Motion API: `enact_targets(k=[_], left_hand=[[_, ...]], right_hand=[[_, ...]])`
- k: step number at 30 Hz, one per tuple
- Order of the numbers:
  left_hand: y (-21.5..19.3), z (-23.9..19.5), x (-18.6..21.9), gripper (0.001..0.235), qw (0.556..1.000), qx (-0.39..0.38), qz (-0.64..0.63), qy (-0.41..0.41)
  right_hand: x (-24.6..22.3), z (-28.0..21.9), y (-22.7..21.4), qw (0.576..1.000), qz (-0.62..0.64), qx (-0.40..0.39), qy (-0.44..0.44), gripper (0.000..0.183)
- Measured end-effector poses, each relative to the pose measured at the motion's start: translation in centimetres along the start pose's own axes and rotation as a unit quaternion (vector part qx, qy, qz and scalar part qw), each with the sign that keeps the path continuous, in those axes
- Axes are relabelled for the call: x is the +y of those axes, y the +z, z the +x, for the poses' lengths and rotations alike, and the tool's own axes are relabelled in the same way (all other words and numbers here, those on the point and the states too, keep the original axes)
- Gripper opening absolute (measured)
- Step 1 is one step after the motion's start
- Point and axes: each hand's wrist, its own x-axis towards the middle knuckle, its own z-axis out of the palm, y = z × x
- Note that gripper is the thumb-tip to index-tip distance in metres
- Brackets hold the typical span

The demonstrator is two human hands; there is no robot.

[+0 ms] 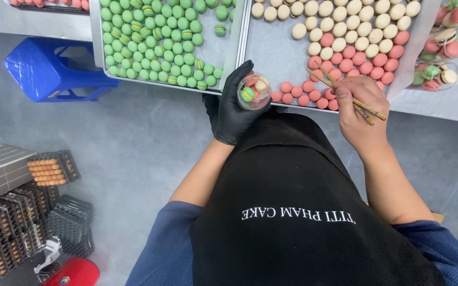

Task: The person picks up macarons from trays and places them into a small transparent cup using chopsticks, holding the cup by hand.

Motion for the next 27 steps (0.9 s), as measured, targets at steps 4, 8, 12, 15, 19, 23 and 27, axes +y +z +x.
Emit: enact_targets(k=[4,8,12,15,19,23,27], left_hand=[[-1.0,-0.1,-0.4,0.083,1.0,0.01,0.024,0.018],[-2.2,-0.1,-2.7,0.079,0.996,0.004,-0.076,-0.05],[-3.8,-0.7,-3.8,0.075,0.996,0.006,-0.074,-0.054],[-5.0,0.0,-2.5,0.076,0.998,0.029,0.017,-0.057],[-5.8,0.7,-3.5,0.074,0.998,0.019,0.029,-0.049],[-5.7,1.4,-4.2,0.074,0.998,-0.006,-0.008,-0.055],[-5.0,1.8,-4.1,0.074,0.998,-0.011,0.019,-0.06]], right_hand=[[-0.8,0.3,0.3,1.0,-0.011,-0.005,-0.012,0.02],[-2.0,1.4,0.8,1.0,0.007,0.0,0.001,0.018],[-2.6,1.8,1.2,0.999,0.005,-0.012,0.032,0.019],[-2.6,1.8,0.9,0.995,-0.079,0.013,0.059,0.015],[-1.2,0.7,1.1,0.987,-0.125,0.055,0.082,0.015],[-0.6,0.5,1.6,0.982,-0.078,0.076,0.151,0.02],[-0.1,0.4,2.4,0.981,0.015,0.068,0.182,0.022]])
